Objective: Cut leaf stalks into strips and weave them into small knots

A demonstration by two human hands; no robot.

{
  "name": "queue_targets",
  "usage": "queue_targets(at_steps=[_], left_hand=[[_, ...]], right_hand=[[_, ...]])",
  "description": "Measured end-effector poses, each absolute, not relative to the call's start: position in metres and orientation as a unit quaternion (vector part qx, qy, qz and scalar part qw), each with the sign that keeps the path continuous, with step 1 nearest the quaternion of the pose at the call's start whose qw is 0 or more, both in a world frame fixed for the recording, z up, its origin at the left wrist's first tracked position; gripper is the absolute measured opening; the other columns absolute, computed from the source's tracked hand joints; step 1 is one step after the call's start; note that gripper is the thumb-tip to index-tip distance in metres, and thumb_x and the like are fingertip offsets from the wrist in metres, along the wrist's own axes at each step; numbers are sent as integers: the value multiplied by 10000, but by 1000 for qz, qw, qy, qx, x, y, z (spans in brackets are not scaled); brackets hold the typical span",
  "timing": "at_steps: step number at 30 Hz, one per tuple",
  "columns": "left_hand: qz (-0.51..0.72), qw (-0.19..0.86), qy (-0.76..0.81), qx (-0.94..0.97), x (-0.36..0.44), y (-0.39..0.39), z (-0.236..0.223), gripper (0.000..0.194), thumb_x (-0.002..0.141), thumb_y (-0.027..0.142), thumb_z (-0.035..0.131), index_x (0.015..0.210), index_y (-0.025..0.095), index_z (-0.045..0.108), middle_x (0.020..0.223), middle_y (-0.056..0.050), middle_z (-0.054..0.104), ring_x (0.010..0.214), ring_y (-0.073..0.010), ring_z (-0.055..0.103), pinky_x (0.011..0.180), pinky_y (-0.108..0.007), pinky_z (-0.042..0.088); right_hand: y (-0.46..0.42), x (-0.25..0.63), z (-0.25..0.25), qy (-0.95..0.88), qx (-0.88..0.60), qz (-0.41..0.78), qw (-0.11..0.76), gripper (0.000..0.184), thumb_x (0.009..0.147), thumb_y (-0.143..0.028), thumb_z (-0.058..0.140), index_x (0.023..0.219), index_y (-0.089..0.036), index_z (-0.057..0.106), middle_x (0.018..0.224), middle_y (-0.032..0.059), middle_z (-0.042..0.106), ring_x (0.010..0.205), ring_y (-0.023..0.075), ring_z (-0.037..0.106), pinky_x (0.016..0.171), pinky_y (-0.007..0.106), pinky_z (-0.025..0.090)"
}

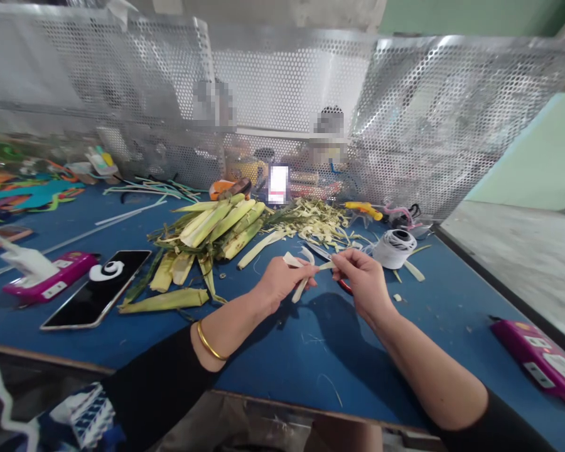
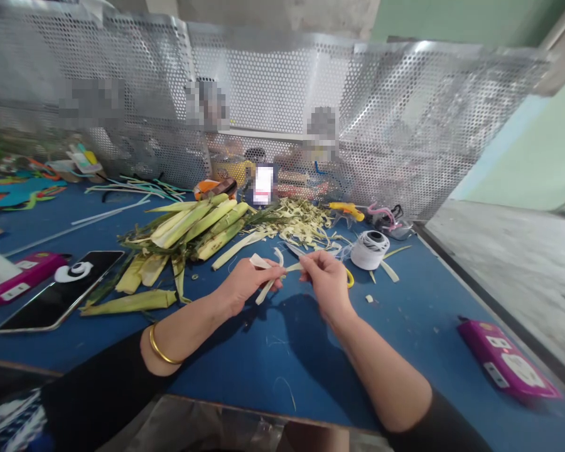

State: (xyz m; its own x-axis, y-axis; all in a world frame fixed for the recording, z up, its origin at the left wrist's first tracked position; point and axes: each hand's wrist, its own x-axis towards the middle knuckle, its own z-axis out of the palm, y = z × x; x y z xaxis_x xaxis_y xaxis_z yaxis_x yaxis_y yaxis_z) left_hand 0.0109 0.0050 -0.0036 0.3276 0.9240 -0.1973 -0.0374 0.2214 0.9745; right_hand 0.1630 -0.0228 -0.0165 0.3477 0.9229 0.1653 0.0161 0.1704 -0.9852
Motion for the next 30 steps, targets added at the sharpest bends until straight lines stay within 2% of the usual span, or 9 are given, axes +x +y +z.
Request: queue_targets(at_steps=[3, 8, 12, 16, 19, 22, 25, 30], left_hand=[[368, 658, 427, 499, 9, 6, -6, 90, 716, 183, 721, 670, 125, 669, 525, -28, 632, 497, -122, 564, 550, -240, 454], [378, 739, 389, 399, 5, 12, -6, 145, 776, 258, 661, 726, 123, 675, 639, -50, 677, 535, -115, 585, 548, -230, 464], [391, 764, 371, 355, 4, 14, -3, 88, 771, 212, 667, 773, 125, 657, 637, -33, 667, 502, -97, 565, 508, -208, 449], [385, 791, 349, 323, 6, 12, -3, 50, 787, 148, 638, 834, 133, 635, 631, -13, 656, 486, -86, 560, 486, -187, 437], [367, 812, 341, 300, 6, 12, -3, 79, 799, 113, 616, 871, 134, 641, 633, -1, 650, 474, -75, 553, 481, -177, 428], [340, 825, 342, 295, 5, 12, -1, 101, 841, 179, 595, 875, 114, 665, 607, 0, 629, 447, -70, 526, 468, -185, 419], [321, 831, 339, 303, 4, 13, -2, 150, 863, 230, 588, 848, 105, 669, 599, -4, 617, 443, -68, 515, 451, -184, 403], [344, 815, 354, 305, 7, 13, -8, 129, 840, 203, 630, 752, 109, 631, 586, 0, 598, 481, -67, 539, 477, -166, 420]], right_hand=[[-20, 166, -15, -479, -534, 334, 612, 290, 674, -455, 712, 668, -189, 597, 532, -33, 563, 483, 116, 516, 525, 267, 419], [-13, 173, -23, -456, -549, 309, 628, 385, 707, -470, 663, 973, -200, 597, 818, 16, 657, 656, 167, 635, 669, 329, 501], [-12, 175, -28, -540, -577, 230, 569, 246, 725, -401, 654, 848, -188, 646, 836, 54, 675, 780, 209, 624, 768, 373, 488], [-17, 169, -24, -673, -506, 191, 505, 155, 788, -318, 606, 858, -214, 697, 953, 60, 699, 955, 221, 613, 884, 370, 446], [-20, 164, -21, -706, -502, 168, 470, 159, 829, -294, 557, 756, -220, 678, 838, 45, 695, 848, 205, 621, 811, 344, 453], [-22, 163, -20, -708, -519, 146, 457, 201, 852, -300, 527, 707, -216, 637, 758, 34, 669, 750, 193, 605, 734, 324, 449], [-23, 163, -21, -720, -515, 126, 447, 218, 868, -309, 512, 716, -210, 633, 787, 50, 684, 771, 203, 611, 740, 331, 446], [-21, 163, -24, -749, -518, 125, 393, 215, 871, -264, 483, 722, -208, 628, 788, 56, 692, 773, 204, 600, 727, 328, 432]])
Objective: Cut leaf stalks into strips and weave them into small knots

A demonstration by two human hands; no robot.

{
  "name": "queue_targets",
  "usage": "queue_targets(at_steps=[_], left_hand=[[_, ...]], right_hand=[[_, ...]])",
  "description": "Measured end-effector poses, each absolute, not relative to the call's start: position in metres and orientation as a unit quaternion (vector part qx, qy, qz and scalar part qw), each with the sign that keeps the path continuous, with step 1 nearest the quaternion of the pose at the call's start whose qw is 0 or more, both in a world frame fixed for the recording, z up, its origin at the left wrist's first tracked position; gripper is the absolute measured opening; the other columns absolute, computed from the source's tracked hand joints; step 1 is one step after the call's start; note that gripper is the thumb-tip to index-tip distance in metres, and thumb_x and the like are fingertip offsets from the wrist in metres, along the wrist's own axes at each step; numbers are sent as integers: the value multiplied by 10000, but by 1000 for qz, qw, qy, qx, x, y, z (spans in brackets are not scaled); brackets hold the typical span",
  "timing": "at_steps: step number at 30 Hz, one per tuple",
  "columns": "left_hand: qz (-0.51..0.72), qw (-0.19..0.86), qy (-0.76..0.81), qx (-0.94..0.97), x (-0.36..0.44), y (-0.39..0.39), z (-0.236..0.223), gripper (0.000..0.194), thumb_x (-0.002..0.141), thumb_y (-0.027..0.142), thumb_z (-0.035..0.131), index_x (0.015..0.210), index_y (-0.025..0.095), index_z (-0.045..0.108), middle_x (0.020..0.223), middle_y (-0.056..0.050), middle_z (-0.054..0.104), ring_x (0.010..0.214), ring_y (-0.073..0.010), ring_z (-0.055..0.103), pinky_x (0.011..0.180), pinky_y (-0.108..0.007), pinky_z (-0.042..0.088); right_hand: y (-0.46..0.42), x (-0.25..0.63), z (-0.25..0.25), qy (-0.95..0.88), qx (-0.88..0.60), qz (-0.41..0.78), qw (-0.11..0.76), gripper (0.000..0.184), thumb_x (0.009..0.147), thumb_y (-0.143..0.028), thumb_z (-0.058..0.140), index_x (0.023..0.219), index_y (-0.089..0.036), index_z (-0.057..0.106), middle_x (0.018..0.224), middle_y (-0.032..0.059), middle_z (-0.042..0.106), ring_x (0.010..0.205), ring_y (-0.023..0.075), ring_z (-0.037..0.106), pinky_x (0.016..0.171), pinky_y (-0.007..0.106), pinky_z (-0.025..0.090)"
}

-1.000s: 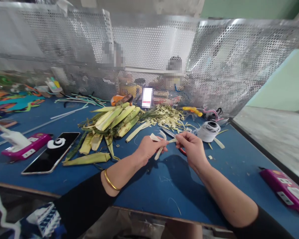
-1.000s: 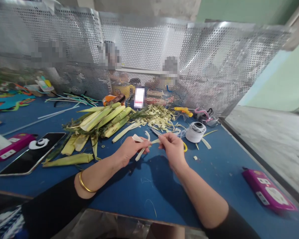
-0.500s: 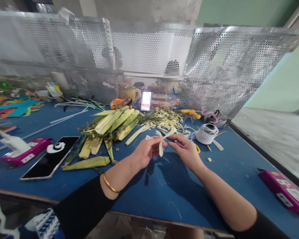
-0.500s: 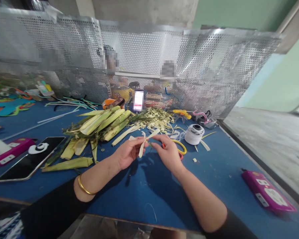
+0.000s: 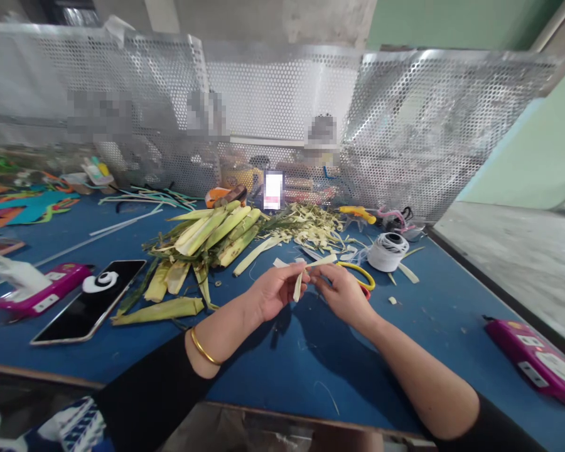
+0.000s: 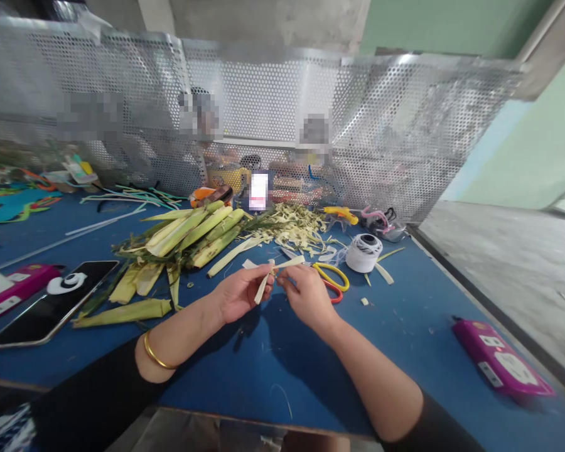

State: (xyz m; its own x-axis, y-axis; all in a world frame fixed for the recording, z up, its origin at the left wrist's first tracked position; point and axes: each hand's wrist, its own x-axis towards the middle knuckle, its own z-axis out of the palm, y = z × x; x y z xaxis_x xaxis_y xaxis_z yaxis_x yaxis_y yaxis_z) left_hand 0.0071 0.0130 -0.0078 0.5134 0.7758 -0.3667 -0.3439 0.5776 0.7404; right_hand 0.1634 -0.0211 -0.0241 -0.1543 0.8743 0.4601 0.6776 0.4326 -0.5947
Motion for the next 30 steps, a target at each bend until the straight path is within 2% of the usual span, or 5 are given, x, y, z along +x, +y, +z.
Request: queue_targets(at_steps=[7, 12, 16, 25, 30], left_hand=[[350, 828, 331, 288, 4, 14, -3, 80, 857, 110, 576, 783, 131, 599, 556, 43, 545, 417, -44, 492, 443, -154, 416], [334, 857, 292, 263, 0, 17, 0, 125, 913, 151, 506, 863, 115, 616, 532, 53, 499, 398, -49, 478, 434, -169, 440], [315, 861, 298, 267, 1, 16, 1, 148, 918, 128, 479, 860, 104, 614, 518, 53, 496, 386, -50, 478, 426, -169, 446], [289, 858, 288, 311, 3, 18, -8, 92, 859, 69, 540, 800, 122, 587, 547, 36, 536, 403, -48, 499, 408, -149, 420], [292, 831, 304, 364, 2, 17, -9, 36, 863, 122, 568, 838, 136, 590, 584, 8, 595, 450, -75, 557, 444, -164, 443]], right_hand=[[-24, 162, -17, -740, -518, 135, 407, 184, 836, -240, 499, 667, -206, 564, 693, 20, 628, 667, 170, 552, 650, 287, 396], [-29, 158, -12, -705, -530, 168, 441, 204, 844, -302, 500, 677, -212, 574, 673, 4, 609, 659, 162, 540, 641, 279, 389], [-29, 154, -15, -659, -544, 219, 471, 175, 823, -344, 547, 746, -208, 624, 740, 13, 655, 717, 171, 576, 675, 281, 410], [-24, 158, -22, -648, -526, 282, 473, 200, 794, -322, 563, 718, -180, 682, 718, 21, 678, 708, 172, 590, 681, 283, 437], [-16, 160, -32, -649, -517, 301, 471, 205, 781, -314, 568, 712, -192, 717, 729, 27, 709, 730, 201, 616, 717, 316, 448]])
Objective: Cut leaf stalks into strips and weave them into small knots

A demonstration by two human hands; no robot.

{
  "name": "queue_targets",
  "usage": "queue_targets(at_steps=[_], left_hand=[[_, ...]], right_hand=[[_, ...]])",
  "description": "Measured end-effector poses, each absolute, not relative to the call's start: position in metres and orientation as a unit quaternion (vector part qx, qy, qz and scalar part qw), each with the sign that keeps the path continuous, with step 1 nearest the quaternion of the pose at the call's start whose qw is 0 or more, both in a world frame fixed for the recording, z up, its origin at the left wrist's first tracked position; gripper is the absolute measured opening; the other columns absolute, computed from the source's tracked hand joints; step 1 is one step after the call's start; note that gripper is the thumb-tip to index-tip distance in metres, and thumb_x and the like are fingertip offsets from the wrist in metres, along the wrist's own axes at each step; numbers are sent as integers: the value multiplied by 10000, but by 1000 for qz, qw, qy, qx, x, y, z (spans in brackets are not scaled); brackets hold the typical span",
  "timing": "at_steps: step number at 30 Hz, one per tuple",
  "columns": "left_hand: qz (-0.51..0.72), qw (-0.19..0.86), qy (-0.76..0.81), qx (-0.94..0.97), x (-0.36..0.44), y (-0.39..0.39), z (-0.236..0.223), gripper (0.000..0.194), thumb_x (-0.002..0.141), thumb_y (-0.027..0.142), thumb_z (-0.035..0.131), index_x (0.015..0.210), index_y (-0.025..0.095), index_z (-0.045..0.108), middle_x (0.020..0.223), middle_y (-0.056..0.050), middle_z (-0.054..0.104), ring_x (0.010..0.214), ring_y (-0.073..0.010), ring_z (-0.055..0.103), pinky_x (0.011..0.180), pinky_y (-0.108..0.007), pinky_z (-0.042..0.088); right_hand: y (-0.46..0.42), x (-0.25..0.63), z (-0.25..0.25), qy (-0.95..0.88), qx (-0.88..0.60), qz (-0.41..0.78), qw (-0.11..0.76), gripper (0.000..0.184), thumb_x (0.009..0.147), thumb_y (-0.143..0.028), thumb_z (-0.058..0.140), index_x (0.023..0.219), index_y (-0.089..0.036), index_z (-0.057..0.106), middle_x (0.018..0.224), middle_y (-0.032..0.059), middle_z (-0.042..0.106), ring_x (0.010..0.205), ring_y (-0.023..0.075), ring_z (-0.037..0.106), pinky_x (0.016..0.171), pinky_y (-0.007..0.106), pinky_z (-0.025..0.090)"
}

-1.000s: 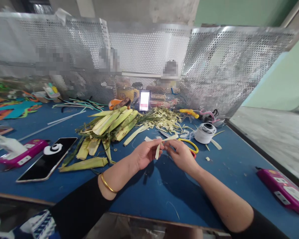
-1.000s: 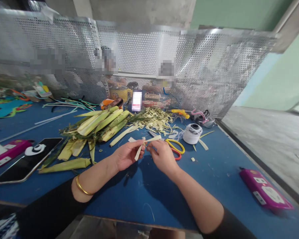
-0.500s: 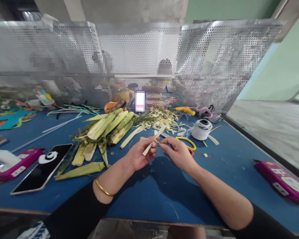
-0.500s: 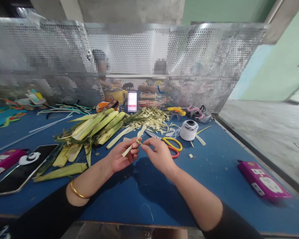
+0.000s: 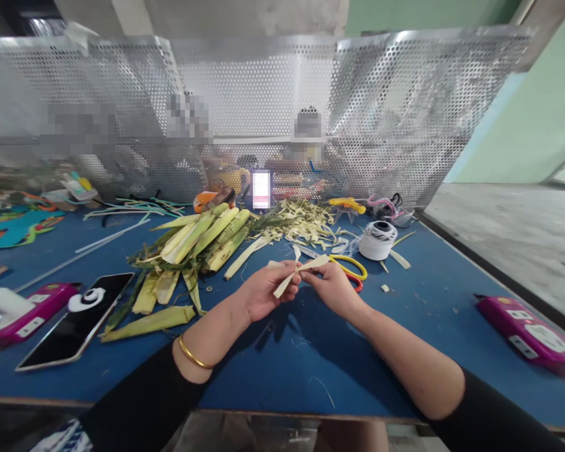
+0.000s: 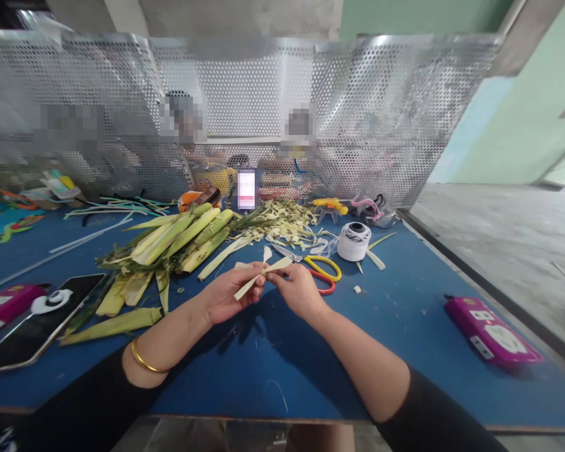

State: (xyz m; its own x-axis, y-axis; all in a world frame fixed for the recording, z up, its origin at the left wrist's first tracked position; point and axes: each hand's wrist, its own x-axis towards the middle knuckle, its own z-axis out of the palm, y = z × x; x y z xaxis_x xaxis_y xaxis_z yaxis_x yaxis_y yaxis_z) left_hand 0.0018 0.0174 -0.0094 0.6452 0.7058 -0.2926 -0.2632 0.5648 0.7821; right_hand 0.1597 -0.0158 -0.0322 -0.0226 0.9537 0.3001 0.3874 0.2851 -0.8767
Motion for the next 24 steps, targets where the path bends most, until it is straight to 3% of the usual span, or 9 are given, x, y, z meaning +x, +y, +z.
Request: queue_targets(at_steps=[7, 12, 16, 24], left_hand=[[358, 759, 330, 432, 4, 15, -9, 107, 870, 234, 586, 905, 140, 621, 692, -51, 694, 545, -130, 637, 517, -215, 491], [357, 732, 345, 466, 4, 13, -8, 211, 890, 309, 548, 919, 123, 646, 745, -88, 720, 560, -140, 647, 529, -230, 495], [343, 699, 383, 497, 6, 9, -7, 143, 796, 263, 671, 848, 141, 619, 675, -65, 713, 526, -149, 638, 541, -250, 500], [329, 682, 393, 521, 7, 8, -5, 158, 740, 277, 714, 747, 138, 638, 620, -55, 697, 547, -154, 632, 581, -267, 495]], right_hand=[[-18, 162, -24, -615, -532, 262, 519, 210, 731, -280, 607, 905, -219, 707, 972, 47, 717, 944, 229, 629, 865, 359, 441], [-21, 163, -18, -564, -518, 316, 560, 240, 737, -401, 625, 811, -181, 684, 792, 34, 694, 721, 178, 597, 671, 295, 439], [-21, 164, -20, -552, -574, 264, 544, 251, 724, -422, 615, 693, -178, 666, 579, -7, 598, 548, 137, 481, 542, 265, 359], [-20, 165, -20, -552, -589, 212, 551, 247, 725, -416, 612, 668, -182, 665, 598, 3, 626, 575, 153, 515, 562, 265, 368]])
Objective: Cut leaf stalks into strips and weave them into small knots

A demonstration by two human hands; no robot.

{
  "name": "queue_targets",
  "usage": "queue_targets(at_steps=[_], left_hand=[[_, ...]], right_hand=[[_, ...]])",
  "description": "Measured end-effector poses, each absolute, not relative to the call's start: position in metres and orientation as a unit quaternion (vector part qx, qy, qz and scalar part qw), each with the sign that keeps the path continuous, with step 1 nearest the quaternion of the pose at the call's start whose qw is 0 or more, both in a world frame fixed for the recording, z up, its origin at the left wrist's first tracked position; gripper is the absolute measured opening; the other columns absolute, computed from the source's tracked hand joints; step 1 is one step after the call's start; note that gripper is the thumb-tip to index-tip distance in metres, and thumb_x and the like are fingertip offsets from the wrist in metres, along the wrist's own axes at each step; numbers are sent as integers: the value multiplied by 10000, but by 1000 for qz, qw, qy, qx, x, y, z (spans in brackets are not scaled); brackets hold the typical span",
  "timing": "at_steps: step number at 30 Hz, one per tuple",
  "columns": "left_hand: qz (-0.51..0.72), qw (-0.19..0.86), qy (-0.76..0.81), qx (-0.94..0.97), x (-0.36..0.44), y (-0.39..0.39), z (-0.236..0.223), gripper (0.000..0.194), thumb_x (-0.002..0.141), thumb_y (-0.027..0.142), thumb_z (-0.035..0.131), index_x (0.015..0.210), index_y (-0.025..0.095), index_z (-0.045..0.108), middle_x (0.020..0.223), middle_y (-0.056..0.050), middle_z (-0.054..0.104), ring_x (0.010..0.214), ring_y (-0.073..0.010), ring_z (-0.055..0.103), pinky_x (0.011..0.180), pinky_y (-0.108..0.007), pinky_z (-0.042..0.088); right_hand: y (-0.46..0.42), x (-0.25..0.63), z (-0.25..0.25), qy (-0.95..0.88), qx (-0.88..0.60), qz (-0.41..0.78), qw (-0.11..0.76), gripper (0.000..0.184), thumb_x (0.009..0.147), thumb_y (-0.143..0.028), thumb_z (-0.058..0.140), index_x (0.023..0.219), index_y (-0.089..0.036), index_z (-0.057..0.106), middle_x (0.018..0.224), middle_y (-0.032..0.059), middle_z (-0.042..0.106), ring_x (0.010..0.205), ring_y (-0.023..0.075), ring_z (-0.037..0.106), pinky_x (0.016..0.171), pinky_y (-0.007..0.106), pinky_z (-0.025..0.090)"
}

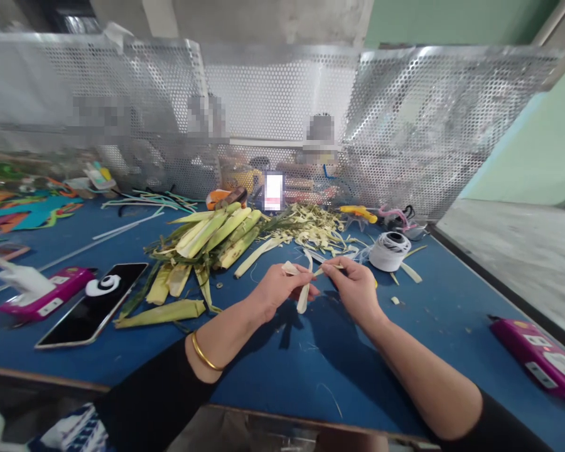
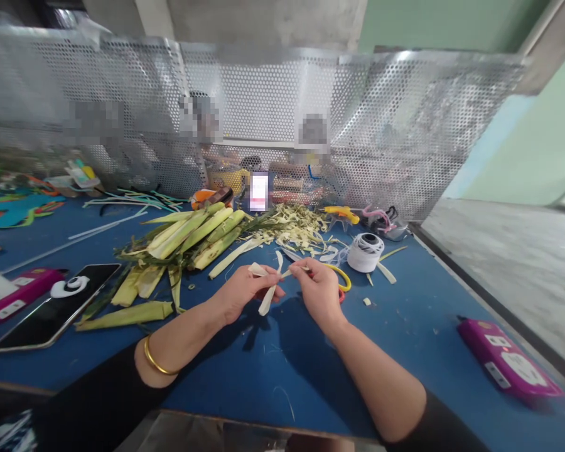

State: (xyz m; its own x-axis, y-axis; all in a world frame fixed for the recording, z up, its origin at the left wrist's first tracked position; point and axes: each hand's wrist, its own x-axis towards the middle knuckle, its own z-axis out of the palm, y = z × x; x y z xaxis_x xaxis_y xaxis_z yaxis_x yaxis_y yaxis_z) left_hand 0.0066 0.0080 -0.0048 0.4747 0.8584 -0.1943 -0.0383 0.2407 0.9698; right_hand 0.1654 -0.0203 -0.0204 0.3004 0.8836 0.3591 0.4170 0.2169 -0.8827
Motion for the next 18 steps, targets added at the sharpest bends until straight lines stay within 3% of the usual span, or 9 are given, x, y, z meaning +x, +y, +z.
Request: queue_targets(at_steps=[5, 9, 12, 15, 18], left_hand=[[327, 691, 389, 514, 6, 8, -4, 223, 731, 359, 714, 753, 151, 637, 701, -71, 725, 567, -138, 632, 604, -254, 484], [333, 668, 398, 534, 6, 8, -4, 237, 692, 351, 749, 711, 140, 643, 633, -64, 704, 525, -120, 598, 576, -233, 461], [353, 661, 408, 521, 6, 9, -5, 269, 684, 373, 763, 750, 138, 652, 662, -70, 714, 551, -131, 617, 595, -239, 473], [379, 692, 402, 464, 5, 10, -6, 355, 763, 482, 681, 878, 147, 651, 779, -92, 741, 656, -165, 673, 658, -261, 505], [394, 731, 383, 405, 4, 12, -6, 462, 858, 572, 515, 989, 148, 645, 846, -109, 746, 738, -188, 699, 703, -278, 522]], right_hand=[[-19, 170, -19, -555, -581, 234, 548, 266, 728, -436, 628, 697, -180, 691, 602, 7, 641, 581, 158, 536, 578, 272, 386], [-19, 170, -19, -568, -578, 229, 539, 272, 738, -441, 624, 705, -180, 692, 625, 14, 648, 617, 171, 558, 605, 282, 403], [-16, 171, -22, -547, -576, 239, 559, 310, 756, -474, 609, 827, -182, 687, 726, 29, 669, 698, 189, 589, 653, 297, 431], [-14, 172, -25, -488, -569, 249, 613, 368, 745, -518, 628, 907, -188, 625, 784, 37, 660, 730, 192, 608, 682, 309, 461], [-16, 169, -25, -517, -586, 258, 568, 365, 777, -549, 591, 736, -186, 590, 677, 28, 626, 652, 172, 573, 624, 289, 441]])
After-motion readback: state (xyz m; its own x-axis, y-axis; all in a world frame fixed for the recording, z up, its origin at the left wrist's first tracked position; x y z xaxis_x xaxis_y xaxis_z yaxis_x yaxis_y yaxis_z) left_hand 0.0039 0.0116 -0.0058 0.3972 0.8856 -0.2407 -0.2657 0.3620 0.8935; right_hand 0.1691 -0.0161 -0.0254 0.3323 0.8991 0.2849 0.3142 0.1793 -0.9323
